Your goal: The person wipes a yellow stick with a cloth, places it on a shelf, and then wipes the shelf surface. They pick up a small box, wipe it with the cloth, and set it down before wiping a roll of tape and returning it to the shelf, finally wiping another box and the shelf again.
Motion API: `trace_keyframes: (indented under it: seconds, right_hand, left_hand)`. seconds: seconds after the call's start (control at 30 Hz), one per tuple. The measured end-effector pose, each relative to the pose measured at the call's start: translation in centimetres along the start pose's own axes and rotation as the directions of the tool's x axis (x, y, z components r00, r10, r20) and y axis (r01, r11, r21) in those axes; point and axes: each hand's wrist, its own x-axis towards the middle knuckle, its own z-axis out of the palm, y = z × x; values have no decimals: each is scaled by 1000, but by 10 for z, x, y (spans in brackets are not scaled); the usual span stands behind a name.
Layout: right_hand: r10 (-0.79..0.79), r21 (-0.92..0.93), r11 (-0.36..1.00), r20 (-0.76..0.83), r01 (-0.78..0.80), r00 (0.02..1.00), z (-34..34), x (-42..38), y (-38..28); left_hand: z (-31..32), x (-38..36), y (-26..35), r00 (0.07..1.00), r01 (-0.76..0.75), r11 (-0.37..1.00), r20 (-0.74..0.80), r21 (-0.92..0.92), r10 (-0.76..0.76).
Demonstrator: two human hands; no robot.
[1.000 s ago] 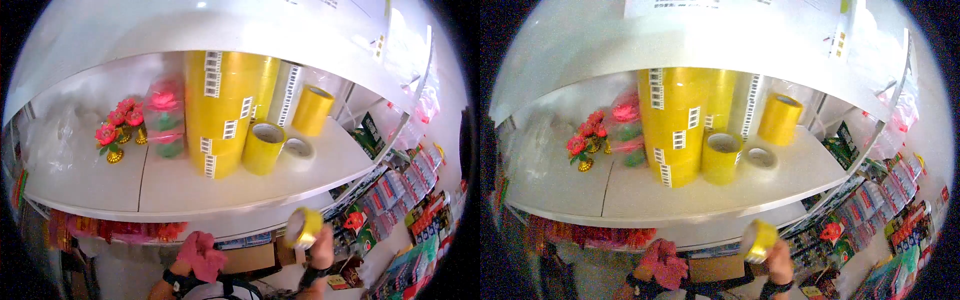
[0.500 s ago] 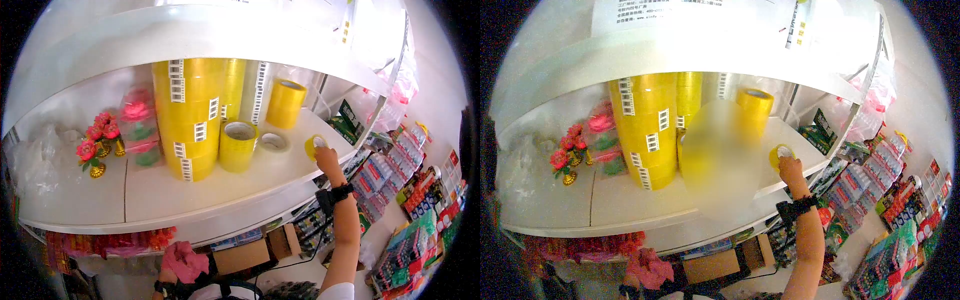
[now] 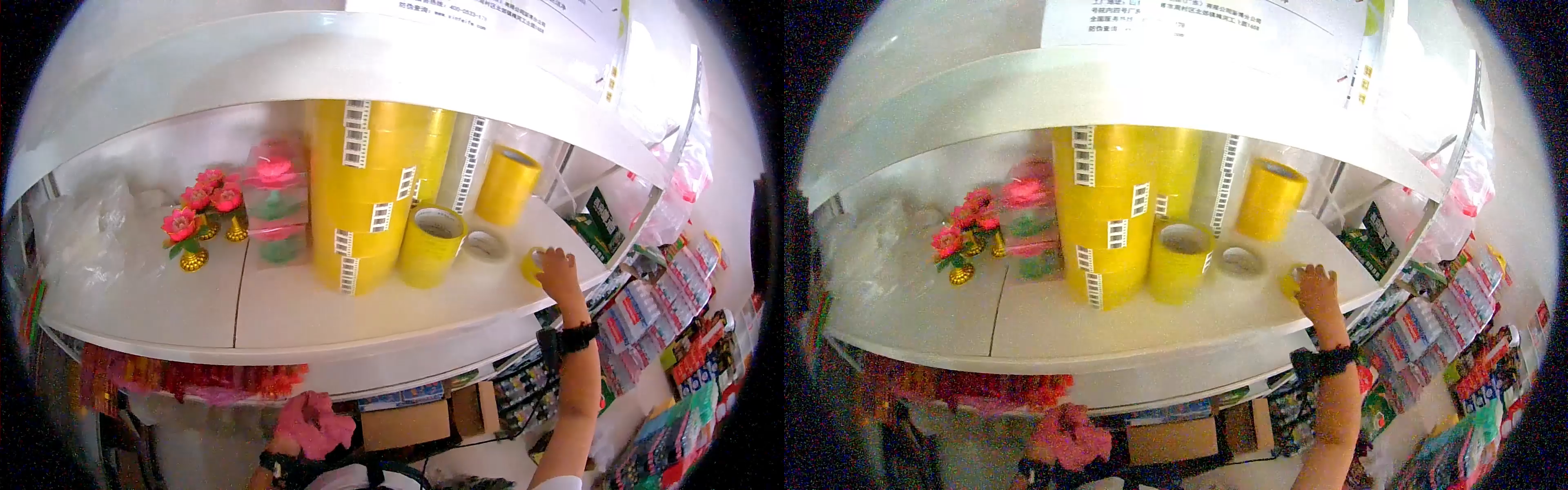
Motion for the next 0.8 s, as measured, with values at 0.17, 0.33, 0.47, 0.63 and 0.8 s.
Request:
trace_keyframes:
  seconds: [0.17,0.33,0.47,0.63,0.8]
  right_hand:
    - [-136,557,780,-294,285,946,-71,20,-76]
    - [-267,382,834,-350,397,898,-72,42,-134]
    - [-312,461,796,-243,392,918,-77,48,-132]
    - [-184,536,664,-558,520,809,-100,-14,-115]
    - [-165,943,-146,-322,300,932,-82,-130,-139]
  left_hand:
    - [-27,39,-14,945,-260,869,295,421,140]
    - [57,-41,-36,940,-186,973,312,135,137]
    - [124,-119,-55,925,-147,989,348,-33,149]
    - [77,-78,-48,115,773,-514,879,-372,-463]
    - [169,-150,-63,438,-72,-962,875,262,205]
